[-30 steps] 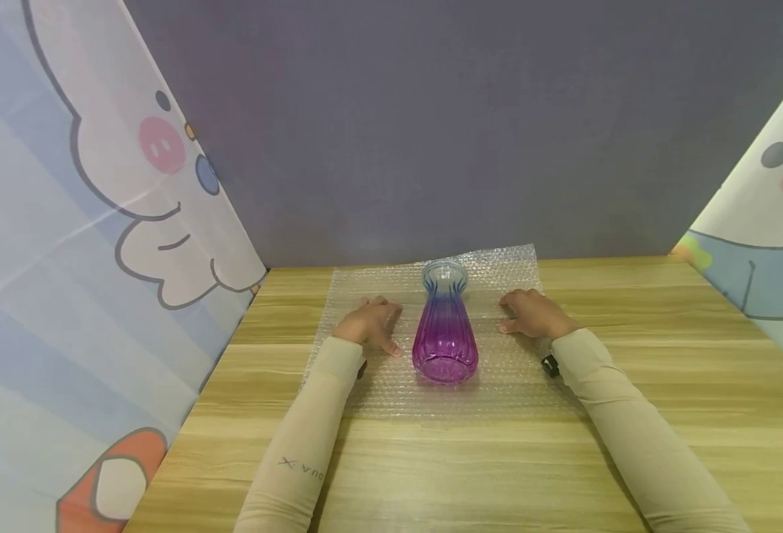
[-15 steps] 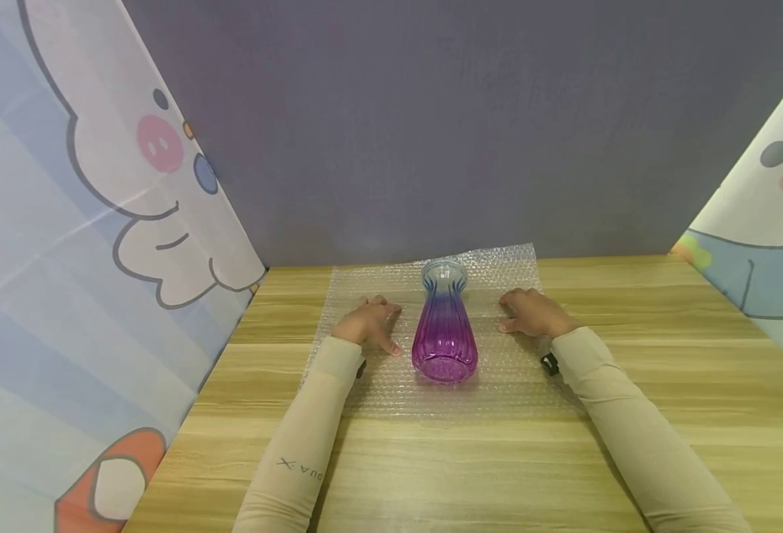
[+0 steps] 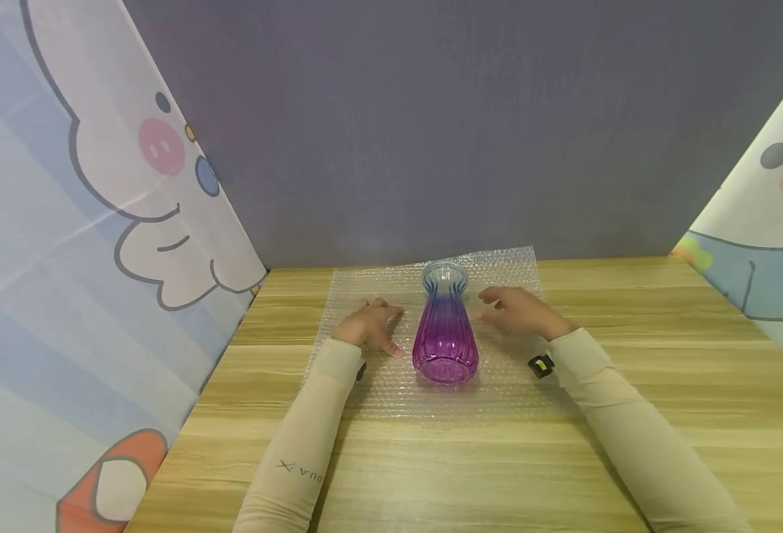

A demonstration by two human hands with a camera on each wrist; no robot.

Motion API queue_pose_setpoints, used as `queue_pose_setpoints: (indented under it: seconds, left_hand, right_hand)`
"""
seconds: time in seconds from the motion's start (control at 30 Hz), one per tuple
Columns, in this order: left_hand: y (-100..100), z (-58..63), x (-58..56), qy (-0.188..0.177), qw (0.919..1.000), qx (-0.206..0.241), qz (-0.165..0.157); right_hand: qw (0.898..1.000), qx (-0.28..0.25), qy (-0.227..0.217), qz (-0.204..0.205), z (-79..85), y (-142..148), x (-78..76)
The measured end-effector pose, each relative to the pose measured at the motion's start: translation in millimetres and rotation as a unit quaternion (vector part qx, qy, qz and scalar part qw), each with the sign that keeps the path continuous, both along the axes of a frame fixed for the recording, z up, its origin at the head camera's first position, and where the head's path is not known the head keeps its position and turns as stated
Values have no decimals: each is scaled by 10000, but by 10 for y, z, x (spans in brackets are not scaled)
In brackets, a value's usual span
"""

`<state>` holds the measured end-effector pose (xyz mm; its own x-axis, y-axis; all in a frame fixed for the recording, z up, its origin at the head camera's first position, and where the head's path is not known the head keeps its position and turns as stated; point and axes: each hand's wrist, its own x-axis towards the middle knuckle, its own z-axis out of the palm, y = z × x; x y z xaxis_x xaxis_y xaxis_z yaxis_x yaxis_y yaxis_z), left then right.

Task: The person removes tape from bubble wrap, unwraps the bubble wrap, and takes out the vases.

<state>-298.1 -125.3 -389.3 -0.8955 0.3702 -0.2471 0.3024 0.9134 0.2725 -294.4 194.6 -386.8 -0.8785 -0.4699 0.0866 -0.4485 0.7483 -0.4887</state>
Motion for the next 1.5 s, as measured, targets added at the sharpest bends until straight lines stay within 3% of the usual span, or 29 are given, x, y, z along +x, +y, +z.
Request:
queue_pose_setpoints:
  seconds: [0.07,0.17,0.33,0.57,0.77,1.07,1.33,1.5]
  left_hand:
    - [-3,-10,-1,14,10000,-6,6]
    - [-5,-22,-2,11,10000,-6,10]
    - [-6,-35,-11,21,10000,-14,-7]
    - [-2,-24,-11,10,10000,-21,-27]
    - [-6,-15,-4,-26,10000,10,-2]
    - [-13,-11,-15,-53,10000,-13,9]
    - [-13,-14,-6,-50,10000,-10,51]
    - [-11,-12,2,-41,10000,-44,63]
  right_hand:
    - [9993,-320,-175,10,13,-70,23]
    - [9920,-907,-879,-53,15,-151,49]
    - [9607,-1840,-2071,-152,-1,-243,85]
    - [9334,-2214,-2823,-12,-64,-330,89]
    - [9156,-2478,-3167,-6,-119,-387,86]
    - [8878,-2885,-3569,-325,-175,-431,57]
    - [8640,-3264,-3828,-204,-224,-449,27]
    - [8584,-3375,-3858,-197,-245,-442,16]
